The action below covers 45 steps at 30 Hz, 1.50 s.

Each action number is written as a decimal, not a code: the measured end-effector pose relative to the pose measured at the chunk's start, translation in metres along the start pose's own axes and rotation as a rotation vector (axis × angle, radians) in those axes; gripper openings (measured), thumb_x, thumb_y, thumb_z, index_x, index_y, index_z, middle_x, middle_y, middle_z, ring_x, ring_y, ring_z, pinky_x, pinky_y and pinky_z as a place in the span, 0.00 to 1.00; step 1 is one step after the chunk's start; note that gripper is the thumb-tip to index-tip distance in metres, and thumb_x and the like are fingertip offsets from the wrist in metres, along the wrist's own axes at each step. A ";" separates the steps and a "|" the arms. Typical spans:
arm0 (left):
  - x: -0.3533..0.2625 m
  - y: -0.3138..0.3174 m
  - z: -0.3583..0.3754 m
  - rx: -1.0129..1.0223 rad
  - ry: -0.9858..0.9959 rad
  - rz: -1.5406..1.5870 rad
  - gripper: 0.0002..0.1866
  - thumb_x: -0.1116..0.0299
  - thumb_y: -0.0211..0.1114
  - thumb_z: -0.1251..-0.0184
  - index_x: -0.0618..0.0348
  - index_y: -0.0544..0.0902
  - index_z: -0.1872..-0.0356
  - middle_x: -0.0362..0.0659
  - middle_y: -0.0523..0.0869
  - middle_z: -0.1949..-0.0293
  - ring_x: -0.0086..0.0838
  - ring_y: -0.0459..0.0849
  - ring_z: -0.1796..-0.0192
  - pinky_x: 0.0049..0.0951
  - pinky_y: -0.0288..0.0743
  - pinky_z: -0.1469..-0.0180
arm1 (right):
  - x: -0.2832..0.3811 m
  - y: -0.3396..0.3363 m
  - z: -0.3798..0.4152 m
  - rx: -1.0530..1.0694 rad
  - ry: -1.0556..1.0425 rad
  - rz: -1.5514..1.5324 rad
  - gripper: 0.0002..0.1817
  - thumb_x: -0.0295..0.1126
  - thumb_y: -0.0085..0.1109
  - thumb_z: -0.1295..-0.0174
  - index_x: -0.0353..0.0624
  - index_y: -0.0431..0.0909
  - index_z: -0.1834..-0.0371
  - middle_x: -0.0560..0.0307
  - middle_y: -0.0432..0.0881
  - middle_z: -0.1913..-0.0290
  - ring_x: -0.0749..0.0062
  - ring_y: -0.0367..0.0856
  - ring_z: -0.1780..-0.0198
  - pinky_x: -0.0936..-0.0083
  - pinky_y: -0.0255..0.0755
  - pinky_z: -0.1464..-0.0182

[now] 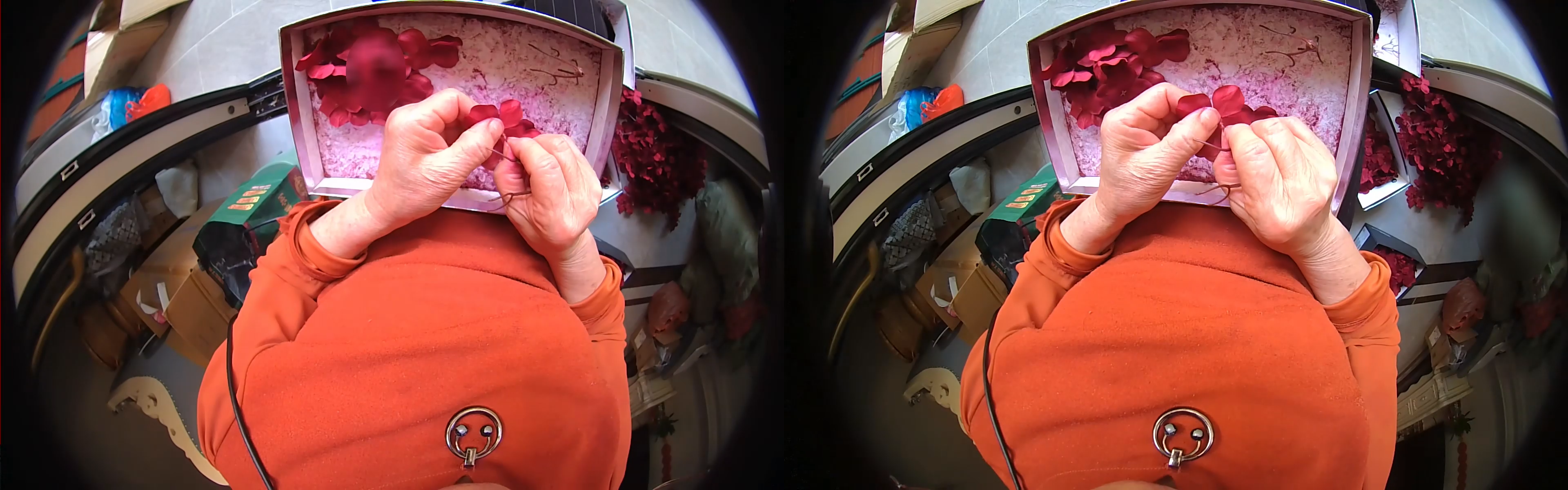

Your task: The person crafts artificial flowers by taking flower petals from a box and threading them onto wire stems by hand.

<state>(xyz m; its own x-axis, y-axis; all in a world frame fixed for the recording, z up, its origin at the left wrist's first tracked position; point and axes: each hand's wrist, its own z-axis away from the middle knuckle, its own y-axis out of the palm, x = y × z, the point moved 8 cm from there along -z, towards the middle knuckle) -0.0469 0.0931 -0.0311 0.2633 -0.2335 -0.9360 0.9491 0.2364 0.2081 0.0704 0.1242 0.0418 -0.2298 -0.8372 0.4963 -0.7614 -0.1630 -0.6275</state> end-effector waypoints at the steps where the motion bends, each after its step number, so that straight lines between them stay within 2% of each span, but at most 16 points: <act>1: -0.001 0.000 0.000 -0.003 0.007 0.014 0.04 0.75 0.64 0.32 0.67 0.80 0.63 0.42 0.86 0.67 0.18 0.82 0.67 0.19 0.79 0.63 | 0.000 0.000 0.000 0.000 0.000 0.000 0.11 0.19 0.63 0.53 0.30 0.77 0.64 0.51 0.77 0.73 0.62 0.78 0.75 0.70 0.73 0.74; 9: -0.001 -0.001 0.001 -0.034 0.023 0.087 0.04 0.75 0.64 0.32 0.67 0.80 0.62 0.42 0.85 0.66 0.19 0.82 0.65 0.20 0.80 0.62 | -0.009 0.001 -0.002 -0.049 0.137 -0.079 0.12 0.16 0.62 0.55 0.33 0.77 0.64 0.52 0.78 0.72 0.61 0.80 0.74 0.71 0.76 0.72; 17: 0.003 0.002 0.002 -0.026 0.026 0.098 0.04 0.76 0.63 0.32 0.67 0.80 0.61 0.42 0.85 0.65 0.19 0.83 0.64 0.21 0.81 0.60 | -0.007 0.001 0.002 -0.050 0.109 -0.037 0.12 0.17 0.62 0.54 0.33 0.77 0.64 0.50 0.79 0.71 0.59 0.81 0.71 0.70 0.78 0.69; 19: 0.001 0.003 0.002 -0.058 0.052 0.109 0.04 0.75 0.65 0.33 0.65 0.79 0.64 0.36 0.84 0.69 0.12 0.77 0.68 0.15 0.72 0.68 | -0.006 0.000 0.002 -0.060 0.101 -0.021 0.12 0.17 0.62 0.54 0.32 0.77 0.64 0.49 0.79 0.70 0.58 0.82 0.71 0.69 0.79 0.69; 20: 0.001 0.003 0.002 -0.059 0.052 0.108 0.04 0.75 0.65 0.33 0.65 0.79 0.64 0.36 0.84 0.69 0.12 0.77 0.68 0.15 0.72 0.68 | -0.005 0.000 0.003 -0.054 0.102 -0.023 0.12 0.17 0.62 0.54 0.32 0.77 0.64 0.48 0.79 0.70 0.57 0.82 0.70 0.69 0.79 0.68; 23: 0.001 0.002 0.002 -0.055 0.054 0.114 0.04 0.75 0.64 0.33 0.66 0.79 0.64 0.37 0.84 0.69 0.13 0.78 0.68 0.15 0.74 0.67 | -0.003 0.000 0.002 -0.047 0.088 -0.016 0.12 0.17 0.62 0.55 0.32 0.77 0.64 0.46 0.79 0.69 0.55 0.82 0.69 0.67 0.80 0.65; 25: 0.000 0.003 0.002 -0.015 0.051 0.098 0.04 0.76 0.63 0.32 0.66 0.79 0.60 0.42 0.85 0.63 0.19 0.82 0.63 0.21 0.80 0.59 | -0.001 0.000 0.002 -0.045 0.072 -0.007 0.12 0.17 0.62 0.55 0.31 0.77 0.65 0.45 0.79 0.69 0.53 0.82 0.69 0.66 0.81 0.64; 26: -0.001 0.005 0.002 -0.015 0.051 0.098 0.04 0.76 0.63 0.32 0.66 0.79 0.60 0.42 0.85 0.63 0.19 0.82 0.63 0.21 0.80 0.59 | -0.001 0.001 0.002 -0.042 0.077 -0.009 0.12 0.17 0.62 0.55 0.31 0.76 0.65 0.45 0.79 0.69 0.53 0.82 0.69 0.65 0.81 0.63; 28: -0.002 0.005 0.002 -0.059 0.076 0.150 0.05 0.75 0.64 0.33 0.67 0.79 0.64 0.40 0.85 0.69 0.16 0.81 0.67 0.17 0.77 0.65 | -0.001 0.001 0.002 -0.038 0.080 -0.012 0.12 0.17 0.62 0.55 0.31 0.76 0.65 0.44 0.79 0.69 0.52 0.82 0.68 0.65 0.81 0.63; 30: -0.001 0.005 0.002 -0.062 0.077 0.143 0.05 0.76 0.64 0.33 0.67 0.79 0.63 0.40 0.85 0.69 0.16 0.81 0.67 0.17 0.77 0.65 | -0.001 0.001 0.003 -0.035 0.092 -0.008 0.12 0.17 0.62 0.55 0.31 0.76 0.65 0.44 0.79 0.68 0.52 0.82 0.68 0.65 0.81 0.63; 38: -0.001 0.005 0.003 -0.064 0.115 0.121 0.04 0.76 0.64 0.33 0.67 0.79 0.63 0.40 0.85 0.69 0.15 0.80 0.68 0.16 0.76 0.66 | -0.003 0.002 0.002 -0.039 0.088 -0.020 0.11 0.17 0.61 0.53 0.31 0.77 0.64 0.43 0.79 0.67 0.52 0.82 0.68 0.65 0.80 0.64; 40: 0.000 0.005 0.003 -0.048 0.128 0.025 0.04 0.76 0.64 0.33 0.66 0.79 0.63 0.39 0.85 0.69 0.14 0.79 0.67 0.16 0.75 0.66 | -0.003 0.003 0.003 -0.043 0.082 -0.018 0.11 0.17 0.61 0.53 0.31 0.77 0.64 0.43 0.80 0.67 0.52 0.82 0.68 0.65 0.80 0.64; 42: 0.000 0.006 0.004 -0.014 0.075 0.019 0.03 0.77 0.63 0.32 0.66 0.80 0.61 0.40 0.85 0.65 0.17 0.81 0.64 0.19 0.78 0.60 | -0.008 0.005 0.003 -0.039 0.129 -0.067 0.11 0.16 0.62 0.54 0.32 0.77 0.65 0.45 0.80 0.68 0.54 0.82 0.69 0.66 0.79 0.66; 45: 0.001 0.005 0.003 -0.002 0.039 0.060 0.03 0.76 0.62 0.31 0.66 0.79 0.61 0.40 0.84 0.66 0.18 0.81 0.64 0.19 0.78 0.61 | -0.013 0.000 -0.003 -0.016 0.198 -0.142 0.12 0.15 0.64 0.55 0.35 0.77 0.65 0.48 0.80 0.70 0.58 0.81 0.72 0.70 0.78 0.67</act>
<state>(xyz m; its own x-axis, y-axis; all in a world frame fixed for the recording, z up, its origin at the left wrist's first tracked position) -0.0411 0.0914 -0.0301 0.3124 -0.1818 -0.9324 0.9316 0.2507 0.2633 0.0722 0.1367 0.0369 -0.2329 -0.6875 0.6879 -0.8036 -0.2624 -0.5343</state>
